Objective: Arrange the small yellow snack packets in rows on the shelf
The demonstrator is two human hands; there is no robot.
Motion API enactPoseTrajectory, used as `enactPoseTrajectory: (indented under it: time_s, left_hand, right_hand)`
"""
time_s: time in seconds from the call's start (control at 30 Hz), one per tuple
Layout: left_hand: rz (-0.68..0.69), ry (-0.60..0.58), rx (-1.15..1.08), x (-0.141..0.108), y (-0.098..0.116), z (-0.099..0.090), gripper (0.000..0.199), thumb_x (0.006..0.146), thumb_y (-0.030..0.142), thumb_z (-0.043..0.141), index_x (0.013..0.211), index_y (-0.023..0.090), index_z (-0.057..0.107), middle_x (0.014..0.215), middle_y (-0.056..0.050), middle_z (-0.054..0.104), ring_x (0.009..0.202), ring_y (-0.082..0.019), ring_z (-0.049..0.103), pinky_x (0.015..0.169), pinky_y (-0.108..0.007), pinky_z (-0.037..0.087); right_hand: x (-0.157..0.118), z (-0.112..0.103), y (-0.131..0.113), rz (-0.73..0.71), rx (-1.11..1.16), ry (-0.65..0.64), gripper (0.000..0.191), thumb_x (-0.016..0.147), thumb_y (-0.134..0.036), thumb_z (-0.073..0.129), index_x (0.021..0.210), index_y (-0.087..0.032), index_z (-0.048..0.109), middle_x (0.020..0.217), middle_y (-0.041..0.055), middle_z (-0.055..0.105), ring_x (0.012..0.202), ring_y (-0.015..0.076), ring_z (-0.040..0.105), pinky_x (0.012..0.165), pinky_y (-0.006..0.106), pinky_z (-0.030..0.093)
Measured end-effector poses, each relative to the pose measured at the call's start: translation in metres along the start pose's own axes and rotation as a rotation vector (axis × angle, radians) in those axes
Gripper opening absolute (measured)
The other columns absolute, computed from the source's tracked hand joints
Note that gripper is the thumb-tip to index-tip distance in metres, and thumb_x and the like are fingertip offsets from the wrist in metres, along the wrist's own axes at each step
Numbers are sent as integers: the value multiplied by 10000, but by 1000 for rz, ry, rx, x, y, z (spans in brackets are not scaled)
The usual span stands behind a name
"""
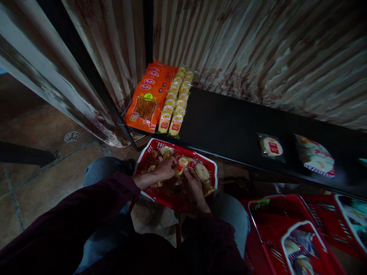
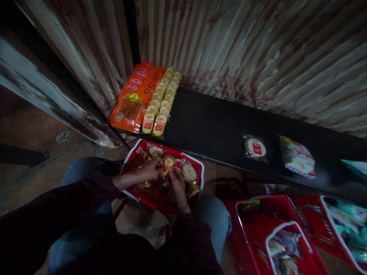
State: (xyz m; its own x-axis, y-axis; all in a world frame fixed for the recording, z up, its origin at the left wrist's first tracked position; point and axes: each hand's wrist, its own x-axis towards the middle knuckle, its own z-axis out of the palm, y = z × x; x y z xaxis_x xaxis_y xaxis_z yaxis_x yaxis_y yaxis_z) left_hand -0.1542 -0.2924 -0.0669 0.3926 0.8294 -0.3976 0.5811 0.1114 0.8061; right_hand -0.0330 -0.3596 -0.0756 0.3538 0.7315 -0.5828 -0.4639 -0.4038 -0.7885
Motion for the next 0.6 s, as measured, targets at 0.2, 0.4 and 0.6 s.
enactPoseTrajectory:
  time_s: [0.2,0.4,0.6]
  left_hand:
    - [-26,-123,-285,-2,-3,2,248,726,145,558,971,180,559,941,-40,638,782,-149,605,709,-249,482]
    - [-30,-196,-440,-4,-5,0,448,724,238,606,1168,191,565,1130,-73,626,1044,-213,580,888,-308,462]
    - [46,-262,-270,1,-6,3,468,731,258,611,1189,181,555,1125,-61,635,1055,-219,568,938,-342,446]
  right_hand:
    - [1,-1,-1,-67,-53,-5,391,570,-478,799,791,-222,603,690,-42,652,588,126,573,552,247,463]
    - [14,-7,5,-137,-160,54,439,531,-526,791,759,-217,578,676,-39,643,616,137,572,587,260,455]
    - [21,-12,12,-170,-184,65,424,543,-517,776,765,-220,572,659,-43,634,590,138,576,589,271,460]
